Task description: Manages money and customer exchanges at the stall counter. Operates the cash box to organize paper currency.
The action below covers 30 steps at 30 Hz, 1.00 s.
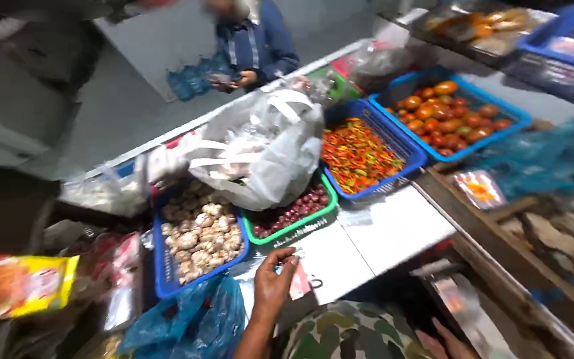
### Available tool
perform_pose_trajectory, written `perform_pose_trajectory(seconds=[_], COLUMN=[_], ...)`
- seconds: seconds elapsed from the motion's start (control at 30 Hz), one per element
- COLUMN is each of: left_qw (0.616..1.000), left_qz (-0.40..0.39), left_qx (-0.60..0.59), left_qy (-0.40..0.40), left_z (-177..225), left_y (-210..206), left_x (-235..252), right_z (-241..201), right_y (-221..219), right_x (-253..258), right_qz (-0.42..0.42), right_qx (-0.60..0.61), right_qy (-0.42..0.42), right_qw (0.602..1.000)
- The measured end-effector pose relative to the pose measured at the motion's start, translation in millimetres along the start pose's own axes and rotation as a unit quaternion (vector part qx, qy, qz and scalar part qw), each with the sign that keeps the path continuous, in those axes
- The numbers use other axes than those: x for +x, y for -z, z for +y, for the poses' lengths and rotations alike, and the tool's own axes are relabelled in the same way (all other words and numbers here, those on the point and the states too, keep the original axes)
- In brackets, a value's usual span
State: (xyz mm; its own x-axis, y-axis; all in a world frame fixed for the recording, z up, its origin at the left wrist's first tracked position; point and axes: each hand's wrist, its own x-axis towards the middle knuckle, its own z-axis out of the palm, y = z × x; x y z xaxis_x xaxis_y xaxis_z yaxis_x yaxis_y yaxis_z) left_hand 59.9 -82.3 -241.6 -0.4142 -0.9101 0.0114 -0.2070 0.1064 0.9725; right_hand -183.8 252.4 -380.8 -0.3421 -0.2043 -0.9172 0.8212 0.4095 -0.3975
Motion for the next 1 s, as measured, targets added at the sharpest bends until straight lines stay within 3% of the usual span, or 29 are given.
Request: perform_pose_trajectory(seconds=[0.1,0.23,0.33,0.57,0.83,1.0], left_qw=[0.999,0.998,0.998,0.996,0.995,0.989], left_qz=[-0.030,-0.055,-0.064,-0.086,-0.095,-0.128], left_qx=[0.018,0.023,0.017,0.023,0.032,0.056], left_qy=[-0.005,0.003,-0.006,-0.031,-0.024,-0.043], left_z=[-6,0,8,18,25,28], left_y=[0,-4,-6,-11,-20,-42], left_x=[-16,-33,-40,-49,-46,-41], right_z=[36,28,22,-1,-30,-25], right_y=[18,12,11,51,124,105], right_x=[24,27,26,34,73,68], right_qz=[0.098,0.130,0.146,0.205,0.248,0.263], right_qx=[0.237,0.391,0.454,0.418,0.253,0.109], right_qy=[0.021,0.093,0.102,0.124,0.182,0.173], right_qw=[0.966,0.906,0.873,0.876,0.917,0.943])
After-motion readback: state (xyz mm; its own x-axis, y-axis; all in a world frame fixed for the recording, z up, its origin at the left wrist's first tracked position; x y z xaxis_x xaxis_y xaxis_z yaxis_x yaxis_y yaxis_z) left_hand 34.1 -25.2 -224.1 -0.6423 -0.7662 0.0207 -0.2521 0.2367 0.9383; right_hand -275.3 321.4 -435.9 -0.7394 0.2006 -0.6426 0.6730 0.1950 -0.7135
